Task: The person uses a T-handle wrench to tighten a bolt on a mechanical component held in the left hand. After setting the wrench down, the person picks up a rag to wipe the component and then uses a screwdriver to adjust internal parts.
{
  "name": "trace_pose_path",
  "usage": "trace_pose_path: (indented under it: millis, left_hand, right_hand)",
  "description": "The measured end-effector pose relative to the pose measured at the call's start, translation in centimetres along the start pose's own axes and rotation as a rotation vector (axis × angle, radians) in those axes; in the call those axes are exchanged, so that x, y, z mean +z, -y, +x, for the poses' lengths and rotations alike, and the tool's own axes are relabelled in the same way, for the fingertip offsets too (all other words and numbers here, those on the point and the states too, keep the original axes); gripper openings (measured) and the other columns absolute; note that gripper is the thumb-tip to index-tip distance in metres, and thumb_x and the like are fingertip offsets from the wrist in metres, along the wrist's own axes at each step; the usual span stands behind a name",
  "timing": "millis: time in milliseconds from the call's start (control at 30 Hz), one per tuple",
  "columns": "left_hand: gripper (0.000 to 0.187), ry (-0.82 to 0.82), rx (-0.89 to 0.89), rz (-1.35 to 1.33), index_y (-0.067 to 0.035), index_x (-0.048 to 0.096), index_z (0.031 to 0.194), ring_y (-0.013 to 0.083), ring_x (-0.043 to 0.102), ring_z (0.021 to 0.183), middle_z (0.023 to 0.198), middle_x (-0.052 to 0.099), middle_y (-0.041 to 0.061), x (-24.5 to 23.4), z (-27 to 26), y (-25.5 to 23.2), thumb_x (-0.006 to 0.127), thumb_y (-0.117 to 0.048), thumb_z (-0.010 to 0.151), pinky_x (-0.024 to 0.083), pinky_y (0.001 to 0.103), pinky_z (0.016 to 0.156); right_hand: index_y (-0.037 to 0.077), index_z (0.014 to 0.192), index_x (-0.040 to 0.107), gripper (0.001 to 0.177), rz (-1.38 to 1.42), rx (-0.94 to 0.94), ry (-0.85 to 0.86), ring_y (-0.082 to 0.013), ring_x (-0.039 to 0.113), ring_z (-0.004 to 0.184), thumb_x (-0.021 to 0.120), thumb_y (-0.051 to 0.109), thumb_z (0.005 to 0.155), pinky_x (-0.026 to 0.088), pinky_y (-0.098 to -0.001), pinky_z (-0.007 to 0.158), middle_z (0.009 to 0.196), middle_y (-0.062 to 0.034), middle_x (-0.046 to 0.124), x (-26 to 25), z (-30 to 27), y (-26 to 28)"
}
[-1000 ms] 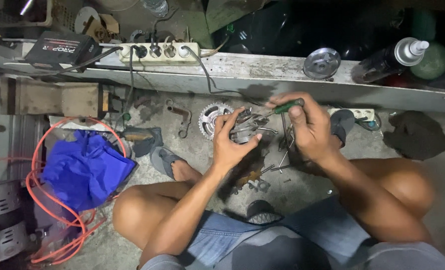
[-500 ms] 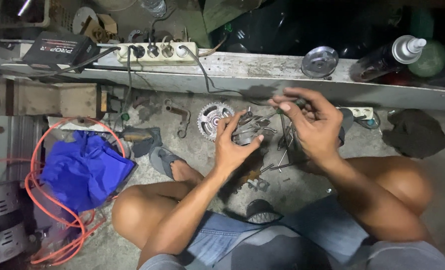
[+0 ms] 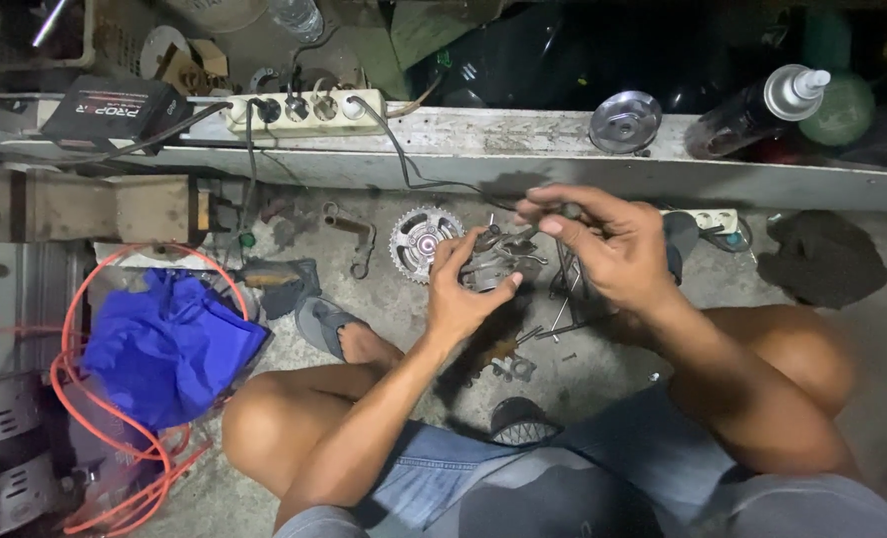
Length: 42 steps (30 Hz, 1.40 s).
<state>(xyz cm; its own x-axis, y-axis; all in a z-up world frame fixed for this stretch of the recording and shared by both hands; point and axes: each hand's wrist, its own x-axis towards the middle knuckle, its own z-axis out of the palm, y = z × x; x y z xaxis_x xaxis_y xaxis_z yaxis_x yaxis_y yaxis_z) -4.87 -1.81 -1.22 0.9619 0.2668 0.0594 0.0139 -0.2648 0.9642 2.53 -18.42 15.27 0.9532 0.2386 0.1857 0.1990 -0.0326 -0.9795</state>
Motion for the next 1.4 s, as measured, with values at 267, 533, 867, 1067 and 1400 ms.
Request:
trace_pose_path:
  millis: [267, 533, 867, 1067, 1400]
  left_hand:
    - [0.083, 0.035, -0.005, -0.023, -0.005, 0.067, 0.132, 0.0351, 0.067, 0.104, 0.112, 0.063, 0.018, -0.5, 0.2, -0.4, 0.098, -0.028, 0.059, 0.051, 0.046, 0.097]
    - [0.082, 0.060, -0.001, -0.040, -0.004, 0.066, 0.133, 0.0347, 0.067, 0.104, 0.112, 0.063, 0.018, -0.7, 0.2, -1.5, 0.098, -0.028, 0.061, 0.050, 0.046, 0.099]
    - [0.082, 0.063, 0.002, -0.102, -0.002, 0.064, 0.134, 0.0336, 0.066, 0.107, 0.113, 0.062, 0.020, -1.1, 0.5, -1.2, 0.097, -0.025, 0.063, 0.048, 0.046, 0.100]
    - [0.083, 0.051, 0.050, -0.087, -0.002, 0.064, 0.134, 0.0320, 0.066, 0.107, 0.113, 0.062, 0.018, -0.8, 0.1, -0.7, 0.098, -0.025, 0.062, 0.049, 0.045, 0.100]
    - [0.082, 0.080, 0.006, -0.067, -0.007, 0.065, 0.136, 0.0308, 0.065, 0.106, 0.110, 0.062, 0.014, -0.8, -0.4, -1.1, 0.097, -0.029, 0.063, 0.048, 0.044, 0.100]
  right_hand:
    - [-0.007, 0.125, 0.058, 0.023, 0.075, -0.159, 0.078, -0.0351, 0.072, 0.109, 0.057, 0.003, 0.105, 0.057, -0.0474, 0.097, 0.114, -0.0270, 0.072, -0.2, 0.7, -1.2]
    - [-0.001, 0.119, 0.078, 0.032, -0.207, -0.357, -0.045, -0.0186, 0.059, 0.080, 0.086, 0.004, 0.089, 0.052, -0.0330, 0.077, 0.093, -0.0147, 0.063, -1.9, 0.5, -3.5]
    - [-0.010, 0.123, 0.068, 0.029, -0.109, -0.324, 0.043, -0.0353, 0.073, 0.097, 0.071, -0.003, 0.096, 0.057, -0.0443, 0.086, 0.104, -0.0256, 0.073, -0.9, 1.0, -0.8]
    - [-0.006, 0.117, 0.075, 0.033, -0.153, -0.405, -0.045, -0.0239, 0.066, 0.086, 0.087, -0.001, 0.087, 0.054, -0.0387, 0.079, 0.097, -0.0201, 0.065, -2.5, 0.3, -4.3]
    - [-0.002, 0.118, 0.074, 0.025, -0.187, -0.365, 0.119, -0.0366, 0.076, 0.092, 0.074, -0.003, 0.093, 0.058, -0.0417, 0.079, 0.100, -0.0209, 0.076, -1.1, -0.1, -0.3]
